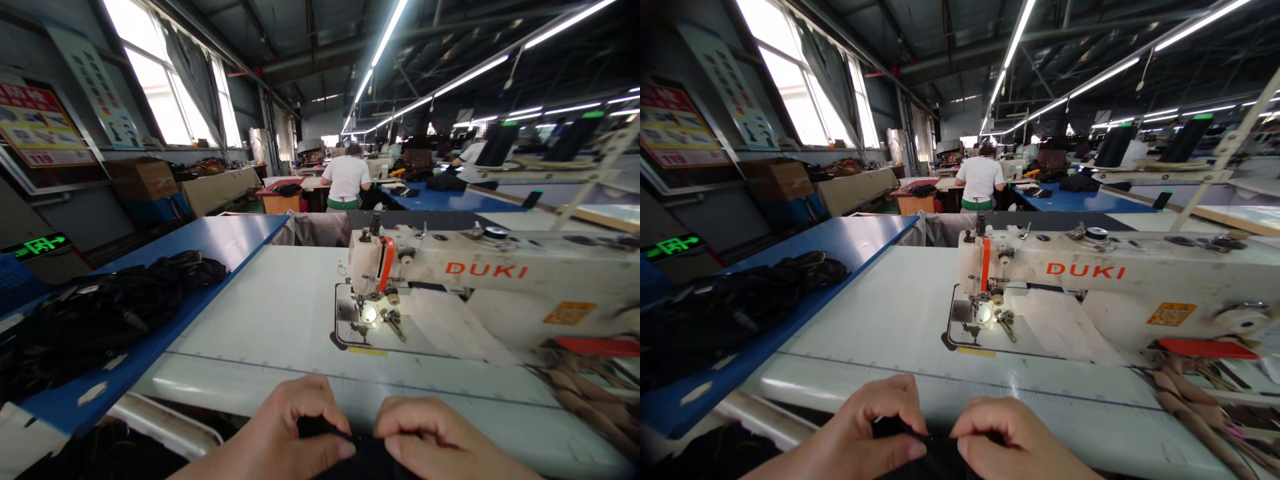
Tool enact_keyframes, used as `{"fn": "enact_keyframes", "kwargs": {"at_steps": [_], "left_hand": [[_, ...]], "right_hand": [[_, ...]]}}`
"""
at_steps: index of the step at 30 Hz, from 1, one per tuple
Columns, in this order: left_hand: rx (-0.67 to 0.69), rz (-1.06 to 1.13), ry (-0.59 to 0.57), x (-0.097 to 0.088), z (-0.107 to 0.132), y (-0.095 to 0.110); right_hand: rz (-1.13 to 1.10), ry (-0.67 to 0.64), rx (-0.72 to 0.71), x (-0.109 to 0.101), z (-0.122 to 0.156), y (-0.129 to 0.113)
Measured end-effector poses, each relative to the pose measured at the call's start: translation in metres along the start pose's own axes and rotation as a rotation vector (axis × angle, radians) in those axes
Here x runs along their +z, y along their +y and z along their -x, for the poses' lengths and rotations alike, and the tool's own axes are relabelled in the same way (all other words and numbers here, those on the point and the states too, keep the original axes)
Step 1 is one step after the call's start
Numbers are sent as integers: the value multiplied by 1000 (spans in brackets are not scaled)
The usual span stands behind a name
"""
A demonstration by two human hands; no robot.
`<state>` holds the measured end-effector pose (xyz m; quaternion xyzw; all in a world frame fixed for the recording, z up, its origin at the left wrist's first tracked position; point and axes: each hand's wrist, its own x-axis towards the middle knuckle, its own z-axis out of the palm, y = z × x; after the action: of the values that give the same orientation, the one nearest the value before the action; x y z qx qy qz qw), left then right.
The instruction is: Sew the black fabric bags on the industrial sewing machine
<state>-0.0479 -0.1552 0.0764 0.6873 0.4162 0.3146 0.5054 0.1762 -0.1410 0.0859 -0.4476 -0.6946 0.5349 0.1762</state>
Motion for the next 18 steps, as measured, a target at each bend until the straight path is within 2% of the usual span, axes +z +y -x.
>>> {"fn": "enact_keyframes", "kwargs": {"at_steps": [4, 7, 12, 18], "left_hand": [[12, 167, -1, 1, -4, -4], [-9, 246, -3, -1, -7, -8], [-10, 287, 130, 0, -6, -26], [-83, 247, 261, 8, -1, -37]], "right_hand": [[122, 10, -130, -4, -2, -11], [116, 15, -199, -6, -3, -13], [88, 174, -106, -3, -2, -4], [120, 195, -60, 0, -1, -1]]}}
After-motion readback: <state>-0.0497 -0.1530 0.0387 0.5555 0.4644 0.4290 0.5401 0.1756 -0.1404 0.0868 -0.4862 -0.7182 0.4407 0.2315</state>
